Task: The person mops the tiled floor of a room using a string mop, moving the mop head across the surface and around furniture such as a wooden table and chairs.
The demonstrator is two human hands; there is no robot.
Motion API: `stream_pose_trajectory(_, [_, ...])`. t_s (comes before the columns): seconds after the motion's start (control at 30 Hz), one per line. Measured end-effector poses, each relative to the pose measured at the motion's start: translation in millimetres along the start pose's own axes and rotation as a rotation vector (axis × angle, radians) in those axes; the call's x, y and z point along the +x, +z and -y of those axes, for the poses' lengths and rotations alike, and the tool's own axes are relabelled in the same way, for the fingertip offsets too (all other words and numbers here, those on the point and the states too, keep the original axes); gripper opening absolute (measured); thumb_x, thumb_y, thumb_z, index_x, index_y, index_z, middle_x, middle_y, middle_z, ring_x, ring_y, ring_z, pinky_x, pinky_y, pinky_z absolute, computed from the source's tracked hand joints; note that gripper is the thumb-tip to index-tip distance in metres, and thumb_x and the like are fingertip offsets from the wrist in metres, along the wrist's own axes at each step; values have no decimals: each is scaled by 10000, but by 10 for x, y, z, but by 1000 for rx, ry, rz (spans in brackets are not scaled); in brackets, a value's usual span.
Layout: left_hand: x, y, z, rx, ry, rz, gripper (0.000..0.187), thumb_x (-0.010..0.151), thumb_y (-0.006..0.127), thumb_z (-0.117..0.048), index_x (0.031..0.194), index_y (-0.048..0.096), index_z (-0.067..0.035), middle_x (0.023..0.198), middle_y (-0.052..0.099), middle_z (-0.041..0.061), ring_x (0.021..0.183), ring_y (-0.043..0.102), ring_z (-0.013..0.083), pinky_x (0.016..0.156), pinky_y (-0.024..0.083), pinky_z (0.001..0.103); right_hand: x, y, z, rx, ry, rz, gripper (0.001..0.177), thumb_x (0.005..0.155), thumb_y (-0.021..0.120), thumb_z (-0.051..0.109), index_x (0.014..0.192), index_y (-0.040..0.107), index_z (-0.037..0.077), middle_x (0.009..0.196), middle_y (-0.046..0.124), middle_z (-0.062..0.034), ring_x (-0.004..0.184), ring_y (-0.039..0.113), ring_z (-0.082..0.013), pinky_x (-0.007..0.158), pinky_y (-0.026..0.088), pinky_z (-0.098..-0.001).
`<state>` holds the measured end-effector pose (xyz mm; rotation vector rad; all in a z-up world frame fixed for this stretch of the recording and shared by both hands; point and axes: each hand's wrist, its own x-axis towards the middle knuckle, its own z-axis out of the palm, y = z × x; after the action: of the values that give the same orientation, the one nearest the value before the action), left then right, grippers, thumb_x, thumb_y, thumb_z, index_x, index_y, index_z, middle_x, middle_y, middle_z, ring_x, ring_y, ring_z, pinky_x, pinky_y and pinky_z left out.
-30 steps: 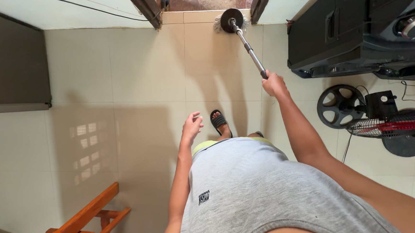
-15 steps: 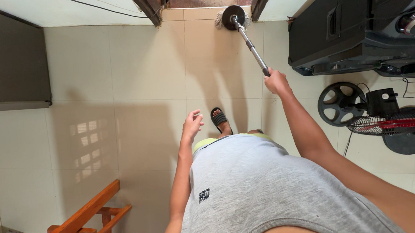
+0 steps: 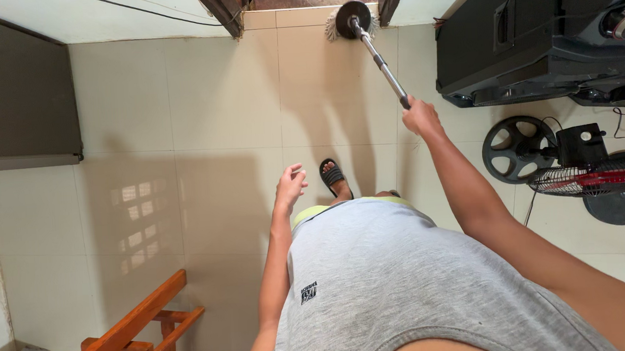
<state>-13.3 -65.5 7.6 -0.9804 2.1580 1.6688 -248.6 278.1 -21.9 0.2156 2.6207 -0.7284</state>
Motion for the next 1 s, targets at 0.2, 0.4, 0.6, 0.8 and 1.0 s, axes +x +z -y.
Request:
stream_pose_trajectory(0.2, [61,97,-71,42,41,30,492,925,626,-299,1385,594,-127,1182,716,76,888,708,146,741,580,324,209,-167,414,323,50,68,517,955,640,247,1459,538,196,962,685,-106,681,676,-224,597,550,-391])
stream_pose_trajectory(0.4, [70,130,-5,40,64,38,486,926,629,-295,1378,597,-119,1182,715,73,874,711,141,725,578,325,-303,-257,106,372,-56,186,507,864,754,179,1343,588,179,757,591,-31,586,561,-121,491,446,-331])
stream_pose_trajectory(0.6, [138,128,129,45,15,53,489,922,634,-303,1375,603,-120,1164,725,78,862,707,143,719,581,318,-1556,-244,-689,643,143,392,535,929,600,76,1430,558,260,633,483,0,457,440,-123,397,355,-310])
stream_pose_trajectory(0.8, [240,171,-71,70,39,68,491,928,630,-304,1379,599,-114,1175,720,78,869,708,145,721,576,321,-1780,16,-625,855,324,400,593,933,604,54,1465,476,282,678,499,-17,459,412,-100,382,316,-289])
stream_pose_trajectory(1.0, [267,163,-230,69,79,80,489,935,628,-302,1387,592,-117,1184,715,76,875,702,143,731,574,317,-708,474,-79,1072,212,467,174,977,511,57,1107,521,173,734,560,-42,453,421,-73,386,324,-257])
